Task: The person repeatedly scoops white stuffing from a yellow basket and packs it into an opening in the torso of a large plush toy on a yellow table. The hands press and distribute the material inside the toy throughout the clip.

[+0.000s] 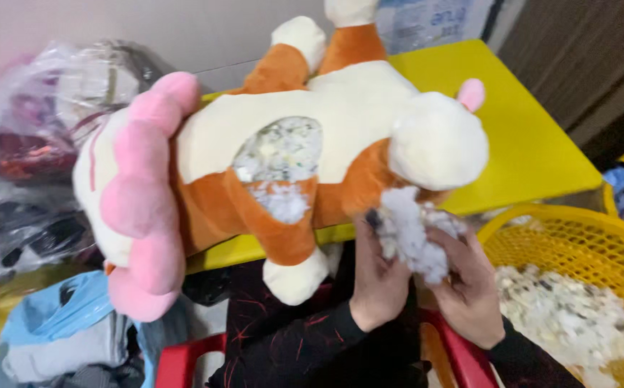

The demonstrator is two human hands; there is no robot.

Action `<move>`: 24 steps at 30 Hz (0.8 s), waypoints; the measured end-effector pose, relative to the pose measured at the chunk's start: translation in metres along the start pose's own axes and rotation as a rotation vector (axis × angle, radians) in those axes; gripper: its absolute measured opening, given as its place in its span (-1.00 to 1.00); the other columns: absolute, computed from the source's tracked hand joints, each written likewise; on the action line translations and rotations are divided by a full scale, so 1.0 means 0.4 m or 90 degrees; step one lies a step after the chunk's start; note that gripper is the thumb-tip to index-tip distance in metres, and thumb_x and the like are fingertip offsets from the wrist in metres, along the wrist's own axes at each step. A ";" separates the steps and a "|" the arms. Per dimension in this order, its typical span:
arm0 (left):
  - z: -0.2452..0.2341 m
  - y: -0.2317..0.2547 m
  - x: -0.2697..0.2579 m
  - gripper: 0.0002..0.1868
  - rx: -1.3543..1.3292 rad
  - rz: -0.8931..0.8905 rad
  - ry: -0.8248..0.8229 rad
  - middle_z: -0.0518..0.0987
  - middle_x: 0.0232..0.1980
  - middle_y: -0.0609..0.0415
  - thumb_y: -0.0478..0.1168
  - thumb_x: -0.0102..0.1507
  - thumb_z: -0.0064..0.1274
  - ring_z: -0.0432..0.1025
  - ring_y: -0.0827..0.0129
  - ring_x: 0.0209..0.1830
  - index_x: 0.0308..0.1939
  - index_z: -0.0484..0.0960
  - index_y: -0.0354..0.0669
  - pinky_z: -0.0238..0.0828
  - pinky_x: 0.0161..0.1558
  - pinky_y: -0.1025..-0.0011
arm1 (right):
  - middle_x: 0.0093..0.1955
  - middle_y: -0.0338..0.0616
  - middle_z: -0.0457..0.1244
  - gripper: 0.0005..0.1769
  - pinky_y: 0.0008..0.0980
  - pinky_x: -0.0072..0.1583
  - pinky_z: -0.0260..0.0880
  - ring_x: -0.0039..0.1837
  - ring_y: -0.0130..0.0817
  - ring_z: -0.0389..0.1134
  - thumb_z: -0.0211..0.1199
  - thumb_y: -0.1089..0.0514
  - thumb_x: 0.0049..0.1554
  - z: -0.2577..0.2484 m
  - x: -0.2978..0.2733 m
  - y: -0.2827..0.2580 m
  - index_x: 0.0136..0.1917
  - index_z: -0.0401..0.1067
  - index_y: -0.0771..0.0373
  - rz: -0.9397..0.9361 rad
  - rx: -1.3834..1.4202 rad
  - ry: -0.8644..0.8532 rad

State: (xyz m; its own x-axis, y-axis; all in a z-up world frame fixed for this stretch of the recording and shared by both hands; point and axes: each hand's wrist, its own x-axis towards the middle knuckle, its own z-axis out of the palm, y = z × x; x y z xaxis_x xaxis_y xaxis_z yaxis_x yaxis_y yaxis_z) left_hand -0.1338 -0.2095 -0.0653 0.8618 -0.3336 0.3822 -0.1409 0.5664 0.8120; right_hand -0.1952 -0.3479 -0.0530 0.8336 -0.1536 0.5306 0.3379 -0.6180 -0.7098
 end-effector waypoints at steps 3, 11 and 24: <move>-0.124 0.096 0.095 -0.32 0.079 0.132 0.100 0.35 0.38 -0.08 -0.53 0.29 -0.13 0.33 0.34 0.35 0.47 0.01 -0.25 0.36 0.36 0.40 | 0.19 0.05 0.30 -0.44 -0.34 0.11 0.37 0.16 -0.16 0.39 0.22 0.41 -0.07 0.143 0.147 -0.077 0.24 0.47 0.27 -0.044 0.009 -0.015; -0.436 0.416 0.227 -0.27 0.616 0.022 0.045 0.28 0.39 -0.14 -0.27 0.20 0.16 0.39 0.13 0.21 0.42 0.23 -0.22 0.54 0.09 0.24 | 0.28 0.25 0.19 -0.35 -0.13 0.19 0.36 0.21 0.12 0.30 0.31 0.30 0.01 0.334 0.458 -0.122 0.39 0.35 0.20 -0.217 -0.098 -0.232; -0.488 0.247 0.353 -0.60 1.237 0.280 -0.185 0.43 0.35 -0.22 -0.17 0.16 0.12 0.25 -0.02 0.48 0.03 0.62 -0.31 0.08 0.41 -0.14 | 0.18 0.07 0.29 -0.62 -0.15 0.19 0.34 0.21 0.07 0.32 0.31 0.21 0.04 0.451 0.464 -0.035 0.14 0.44 0.33 -0.232 -0.189 -0.155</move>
State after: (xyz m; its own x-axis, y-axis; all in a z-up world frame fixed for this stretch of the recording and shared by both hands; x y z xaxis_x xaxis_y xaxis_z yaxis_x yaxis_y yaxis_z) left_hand 0.0692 -0.0534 -0.0172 0.5671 -0.6271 0.5340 -0.6885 -0.7168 -0.1105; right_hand 0.0336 -0.2288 -0.0280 0.7743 0.2737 0.5706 0.5158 -0.7954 -0.3184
